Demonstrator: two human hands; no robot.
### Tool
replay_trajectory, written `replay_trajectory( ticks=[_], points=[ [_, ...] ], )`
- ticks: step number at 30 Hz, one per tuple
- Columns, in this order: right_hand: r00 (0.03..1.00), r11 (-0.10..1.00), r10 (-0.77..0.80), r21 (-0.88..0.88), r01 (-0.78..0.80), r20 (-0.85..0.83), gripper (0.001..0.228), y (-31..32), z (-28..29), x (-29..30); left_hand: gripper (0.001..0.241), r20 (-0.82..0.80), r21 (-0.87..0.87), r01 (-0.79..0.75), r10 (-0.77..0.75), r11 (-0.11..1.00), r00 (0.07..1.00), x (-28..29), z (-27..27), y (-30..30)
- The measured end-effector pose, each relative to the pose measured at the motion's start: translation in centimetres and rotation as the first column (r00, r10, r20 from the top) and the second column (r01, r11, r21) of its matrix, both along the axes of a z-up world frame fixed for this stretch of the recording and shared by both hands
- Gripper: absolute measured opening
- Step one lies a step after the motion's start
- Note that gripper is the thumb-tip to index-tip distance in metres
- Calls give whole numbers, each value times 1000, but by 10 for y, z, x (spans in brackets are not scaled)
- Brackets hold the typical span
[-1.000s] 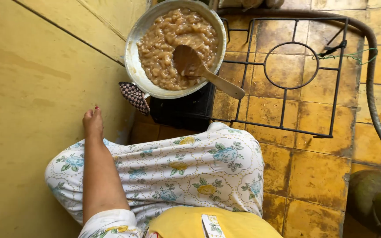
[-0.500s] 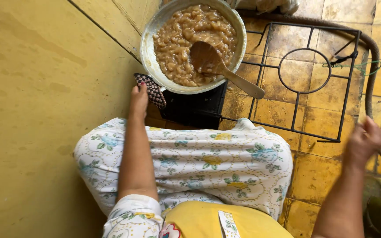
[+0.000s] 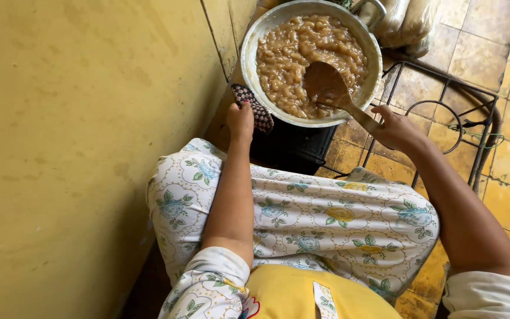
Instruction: Stirring a thick mixture in a pan over a stove using a wooden spoon
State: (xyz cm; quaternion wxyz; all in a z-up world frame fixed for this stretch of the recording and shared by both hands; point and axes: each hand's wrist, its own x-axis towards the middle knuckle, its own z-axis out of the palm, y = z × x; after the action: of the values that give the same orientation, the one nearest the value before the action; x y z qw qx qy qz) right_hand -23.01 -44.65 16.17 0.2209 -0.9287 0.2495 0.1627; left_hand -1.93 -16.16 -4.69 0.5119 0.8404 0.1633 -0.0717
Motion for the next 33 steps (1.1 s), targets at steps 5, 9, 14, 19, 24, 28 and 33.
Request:
replay_trajectory(
  ticks=[5,9,14,19,24,28,33],
  points=[
    [990,995,4,-99,-18,-141,59,-14,-13,36,49,-50,-66,19,-23,998,998,-3,7,-3],
    [970,902,138,-378,-207,-202,61,-38,-57,69,48,-39,-175,14,-21,984,999,-13,40,-3],
    [968,803,185,-542,-248,-170,65,14,-30,82,48,-38,-292,35,-48,956,998,-19,54,-5],
    [973,724,173,-650,-231,-154,53,41,-5,70,46,21,-332,139,-140,933,990,-45,115,-6],
    [965,613,171,-745,-263,-200,42,34,13,58,37,6,-465,131,-145,876,989,-40,108,2],
    [948,438,143,-841,-319,-285,47,28,40,54,25,7,-434,153,-166,888,986,-37,101,11],
    [951,364,49,-881,-302,-306,36,1,64,52,32,47,-278,133,-125,951,991,-15,29,1]
  ],
)
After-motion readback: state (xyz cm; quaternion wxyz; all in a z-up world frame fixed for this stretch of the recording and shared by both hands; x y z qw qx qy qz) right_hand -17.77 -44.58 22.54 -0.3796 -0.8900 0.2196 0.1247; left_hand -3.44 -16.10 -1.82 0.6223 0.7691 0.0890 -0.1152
